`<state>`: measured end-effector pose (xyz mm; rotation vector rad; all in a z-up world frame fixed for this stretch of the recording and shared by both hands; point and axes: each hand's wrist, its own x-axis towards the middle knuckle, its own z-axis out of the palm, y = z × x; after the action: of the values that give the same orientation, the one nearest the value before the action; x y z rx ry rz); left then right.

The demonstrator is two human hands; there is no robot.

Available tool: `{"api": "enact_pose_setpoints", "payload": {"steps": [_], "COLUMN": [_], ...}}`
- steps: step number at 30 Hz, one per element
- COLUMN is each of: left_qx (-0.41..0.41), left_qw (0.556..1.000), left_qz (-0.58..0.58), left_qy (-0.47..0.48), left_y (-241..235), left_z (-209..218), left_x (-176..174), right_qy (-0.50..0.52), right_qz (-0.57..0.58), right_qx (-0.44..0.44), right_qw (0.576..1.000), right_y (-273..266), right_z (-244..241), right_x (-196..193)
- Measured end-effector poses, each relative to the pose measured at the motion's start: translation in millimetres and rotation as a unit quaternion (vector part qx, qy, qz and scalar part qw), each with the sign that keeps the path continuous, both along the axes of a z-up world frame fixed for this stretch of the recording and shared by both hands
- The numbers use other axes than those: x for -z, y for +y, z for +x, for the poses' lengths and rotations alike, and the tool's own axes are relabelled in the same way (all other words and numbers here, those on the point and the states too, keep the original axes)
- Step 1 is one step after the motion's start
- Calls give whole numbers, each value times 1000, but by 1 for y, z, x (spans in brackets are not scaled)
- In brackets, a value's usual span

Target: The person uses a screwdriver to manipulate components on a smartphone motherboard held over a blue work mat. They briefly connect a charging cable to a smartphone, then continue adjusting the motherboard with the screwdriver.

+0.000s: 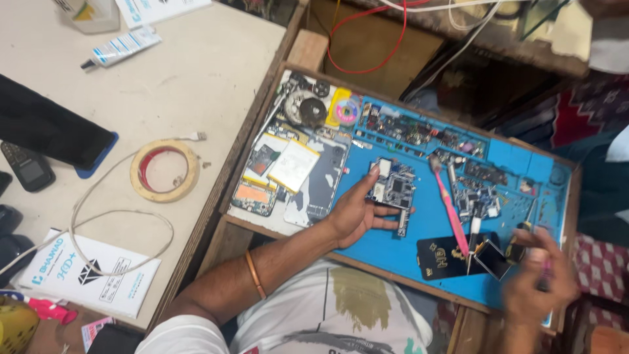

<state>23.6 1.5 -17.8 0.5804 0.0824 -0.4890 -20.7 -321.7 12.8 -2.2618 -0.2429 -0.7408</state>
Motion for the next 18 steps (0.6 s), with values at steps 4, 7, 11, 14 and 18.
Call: {"api": "enact_pose_setpoints", "payload": {"steps": [4,7,11,14,18], "left_qx": [-6,-14,-19,-16,-18], "left_qw": [1000,1000,1000,999,998], "left_qz": [3,-4,14,44,55], "left_qy": [16,9,3,-25,-30], "left_y": [-2,-1,-4,-8,-7], "left_z": [-4,-5,-5,-5,-7], "left_x": [5,1,1,4,3], "right_qy": [69,41,27,43,44], "right_qz": [1,22,11,-13,7], "right_qx": [-104,-164,-157,-138,-100], "right_qw": [992,985,987,989,994], "right_y": [82,120,128,122,120], "right_z": [-17,-8,-6,-5,-3], "right_x": [2,-1,-9,-7,-3]}}
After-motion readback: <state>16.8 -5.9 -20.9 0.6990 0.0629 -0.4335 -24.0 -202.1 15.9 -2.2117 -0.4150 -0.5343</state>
